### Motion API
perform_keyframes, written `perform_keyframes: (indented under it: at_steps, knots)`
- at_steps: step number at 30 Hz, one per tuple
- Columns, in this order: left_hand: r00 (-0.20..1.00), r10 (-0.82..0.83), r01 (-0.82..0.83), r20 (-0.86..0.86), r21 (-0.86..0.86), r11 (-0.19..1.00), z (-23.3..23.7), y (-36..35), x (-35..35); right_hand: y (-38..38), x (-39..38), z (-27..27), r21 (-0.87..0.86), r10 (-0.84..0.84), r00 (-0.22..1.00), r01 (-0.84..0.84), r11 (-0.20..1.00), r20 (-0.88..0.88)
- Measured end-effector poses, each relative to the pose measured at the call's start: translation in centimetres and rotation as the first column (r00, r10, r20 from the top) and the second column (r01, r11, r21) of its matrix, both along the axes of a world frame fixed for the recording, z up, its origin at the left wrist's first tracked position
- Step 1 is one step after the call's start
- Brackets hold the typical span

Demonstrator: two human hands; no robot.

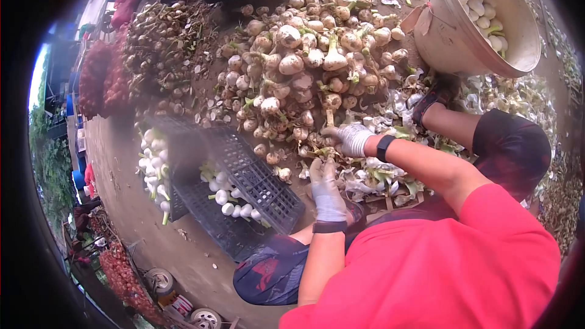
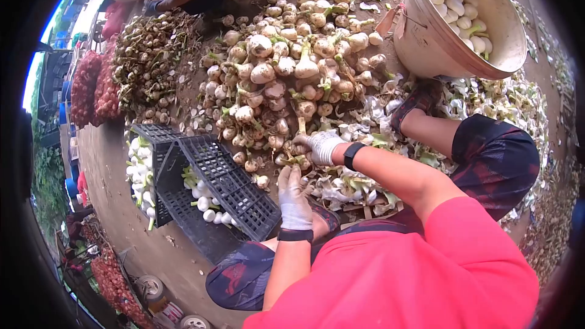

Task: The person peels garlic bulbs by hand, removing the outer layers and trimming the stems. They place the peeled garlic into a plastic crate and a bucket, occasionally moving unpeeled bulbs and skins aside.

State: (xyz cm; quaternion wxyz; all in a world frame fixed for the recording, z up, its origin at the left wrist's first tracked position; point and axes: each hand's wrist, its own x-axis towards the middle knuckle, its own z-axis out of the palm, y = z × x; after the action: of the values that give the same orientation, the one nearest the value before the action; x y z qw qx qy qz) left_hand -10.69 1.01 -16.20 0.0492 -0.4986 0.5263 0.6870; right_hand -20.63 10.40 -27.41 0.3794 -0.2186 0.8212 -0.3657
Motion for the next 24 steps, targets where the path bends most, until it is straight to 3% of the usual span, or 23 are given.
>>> perform_keyframes:
  at_steps: [1, 2, 3, 4, 6, 7, 8, 10, 11, 12, 13, 14, 15, 17, 21, 24]
  knots:
    - [0.995, -0.026, 0.035, -0.091, 0.105, 0.994, -0.2, -0.2, 0.0, 1.1, 1.0, 4.2, -0.091, -0.015, 0.999, 0.018, 0.996, 0.029]
    - [0.982, -0.046, 0.084, -0.185, 0.202, 0.976, -0.9, -0.4, 0.6, 2.2, 2.7, 5.2, -0.209, -0.009, 1.0, 0.012, 0.978, 0.014]
    - [0.931, -0.086, 0.202, -0.354, 0.306, 0.931, -3.6, -0.5, 1.8, 3.2, 4.0, 8.3, -0.226, -0.026, 0.999, 0.033, 0.974, 0.036]
    - [0.928, -0.035, 0.195, -0.372, 0.402, 0.895, -1.5, 0.3, 1.8, 4.2, 5.1, 10.9, -0.244, -0.044, 0.997, 0.058, 0.968, 0.061]
    - [0.894, -0.169, 0.262, -0.414, 0.178, 0.948, 0.9, 1.7, 2.5, 6.4, 6.9, 11.9, -0.532, -0.265, 0.949, 0.315, 0.786, 0.172]
    - [0.888, -0.145, 0.236, -0.437, 0.163, 0.958, 0.9, 2.4, 2.7, 7.4, 7.0, 14.2, -0.456, -0.283, 0.769, 0.587, 0.669, 0.574]
    - [0.834, -0.25, 0.3, -0.492, 0.025, 0.953, 2.1, 2.7, 2.8, 7.5, 7.3, 15.0, -0.531, -0.503, 0.782, 0.621, 0.577, 0.368]
    - [0.743, -0.523, 0.388, -0.417, -0.369, 0.845, 3.3, 3.4, 3.6, 9.3, 6.6, 17.4, -0.299, -0.416, 0.609, 0.742, 0.6, 0.675]
    - [0.73, -0.536, 0.392, -0.425, -0.382, 0.837, 3.9, 3.5, 3.8, 8.9, 7.2, 17.3, -0.267, -0.411, 0.558, 0.771, 0.578, 0.721]
    - [0.569, -0.751, 0.33, -0.334, -0.744, 0.581, 4.5, 3.5, 4.0, 8.7, 7.9, 14.5, -0.228, -0.474, 0.622, 0.724, 0.651, 0.623]
    - [0.429, -0.893, 0.165, -0.138, -0.96, 0.227, 5.0, 3.5, 4.3, 8.5, 8.6, 15.4, -0.303, -0.448, 0.602, 0.76, 0.574, 0.661]
    - [0.423, -0.896, 0.161, -0.134, -0.962, 0.22, 5.5, 3.4, 4.5, 8.2, 9.4, 16.3, -0.369, -0.416, 0.585, 0.789, 0.492, 0.697]
    - [0.349, -0.932, 0.095, -0.099, -0.986, 0.14, 5.9, 3.3, 4.7, 9.0, 9.4, 16.3, -0.267, -0.455, 0.69, 0.673, 0.689, 0.563]
    - [0.245, -0.969, -0.002, -0.027, -1.0, 0.027, 6.5, 3.0, 5.1, 9.7, 9.9, 18.7, -0.266, -0.43, 0.67, 0.679, 0.684, 0.605]
    - [0.144, -0.985, -0.066, 0.097, -0.992, -0.107, 6.8, 2.7, 5.7, 11.2, 10.8, 20.3, -0.243, -0.35, 0.649, 0.644, 0.725, 0.676]
    - [0.124, -0.984, -0.067, 0.131, -0.988, -0.14, 7.0, 2.3, 5.7, 11.6, 11.2, 19.7, -0.284, -0.279, 0.653, 0.619, 0.732, 0.704]
